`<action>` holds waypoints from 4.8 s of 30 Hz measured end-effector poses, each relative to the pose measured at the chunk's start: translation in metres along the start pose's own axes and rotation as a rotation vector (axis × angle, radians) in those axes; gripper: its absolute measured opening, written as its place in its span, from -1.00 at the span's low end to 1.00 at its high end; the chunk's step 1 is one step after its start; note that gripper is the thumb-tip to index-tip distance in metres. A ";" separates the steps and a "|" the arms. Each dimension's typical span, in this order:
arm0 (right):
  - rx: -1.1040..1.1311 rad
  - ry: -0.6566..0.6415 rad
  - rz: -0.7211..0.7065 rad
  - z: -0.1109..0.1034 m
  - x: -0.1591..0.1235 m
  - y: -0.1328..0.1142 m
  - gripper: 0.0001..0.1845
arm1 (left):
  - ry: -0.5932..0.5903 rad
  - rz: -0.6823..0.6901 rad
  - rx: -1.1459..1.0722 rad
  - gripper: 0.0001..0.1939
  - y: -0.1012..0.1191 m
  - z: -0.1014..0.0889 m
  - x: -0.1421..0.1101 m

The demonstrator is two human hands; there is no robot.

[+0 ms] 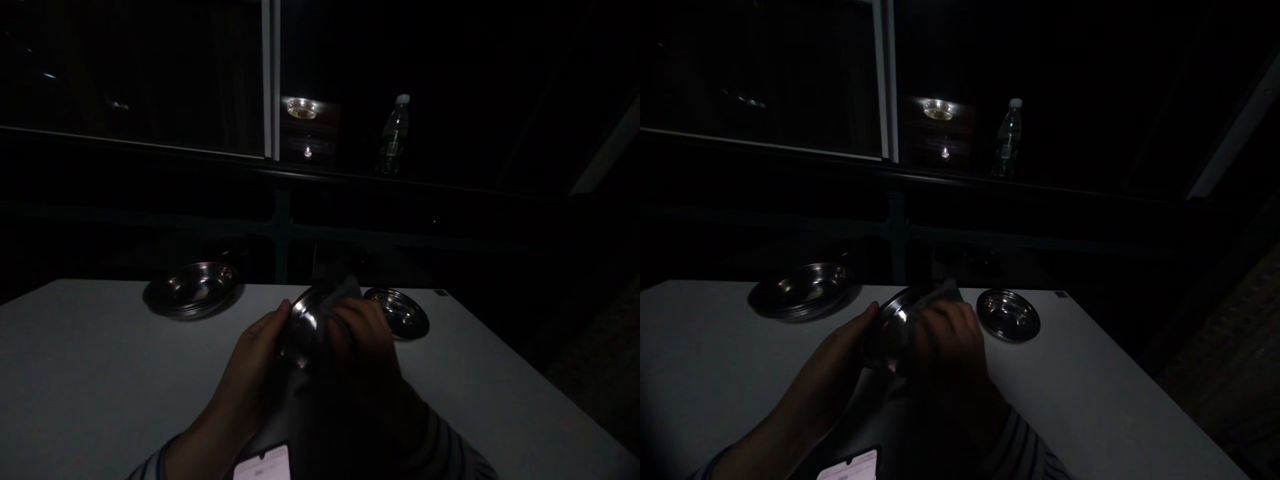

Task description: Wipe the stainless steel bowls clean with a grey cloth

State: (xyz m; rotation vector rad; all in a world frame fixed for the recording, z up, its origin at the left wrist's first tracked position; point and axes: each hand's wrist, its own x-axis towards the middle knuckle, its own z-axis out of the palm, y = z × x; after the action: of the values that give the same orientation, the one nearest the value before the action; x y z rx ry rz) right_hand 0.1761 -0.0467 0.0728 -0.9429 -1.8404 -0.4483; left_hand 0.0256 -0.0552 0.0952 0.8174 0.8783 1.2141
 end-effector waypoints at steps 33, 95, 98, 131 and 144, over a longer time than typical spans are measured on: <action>-0.036 -0.137 -0.150 0.002 -0.003 -0.019 -0.83 | 0.095 0.010 0.113 -0.69 -0.007 0.001 -0.002; 0.246 -0.041 0.414 -0.021 0.015 0.012 -0.82 | -0.181 -0.238 -0.132 -0.68 0.005 0.002 -0.002; 0.259 -0.095 0.322 -0.021 0.014 0.011 -0.73 | -0.208 -0.222 -0.137 -0.69 0.005 0.001 -0.002; -0.011 -0.019 0.254 -0.007 0.005 0.002 -0.76 | -0.016 -0.197 -0.172 -0.74 0.002 0.003 0.001; -0.012 0.042 0.193 -0.005 0.003 -0.003 -0.77 | 0.002 -0.126 -0.174 -0.78 0.001 0.000 0.001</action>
State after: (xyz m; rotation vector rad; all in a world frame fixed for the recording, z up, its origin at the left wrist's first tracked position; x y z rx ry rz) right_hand 0.1762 -0.0509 0.0781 -1.0998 -1.6917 -0.3576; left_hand 0.0251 -0.0538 0.0959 0.6122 0.8014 1.1633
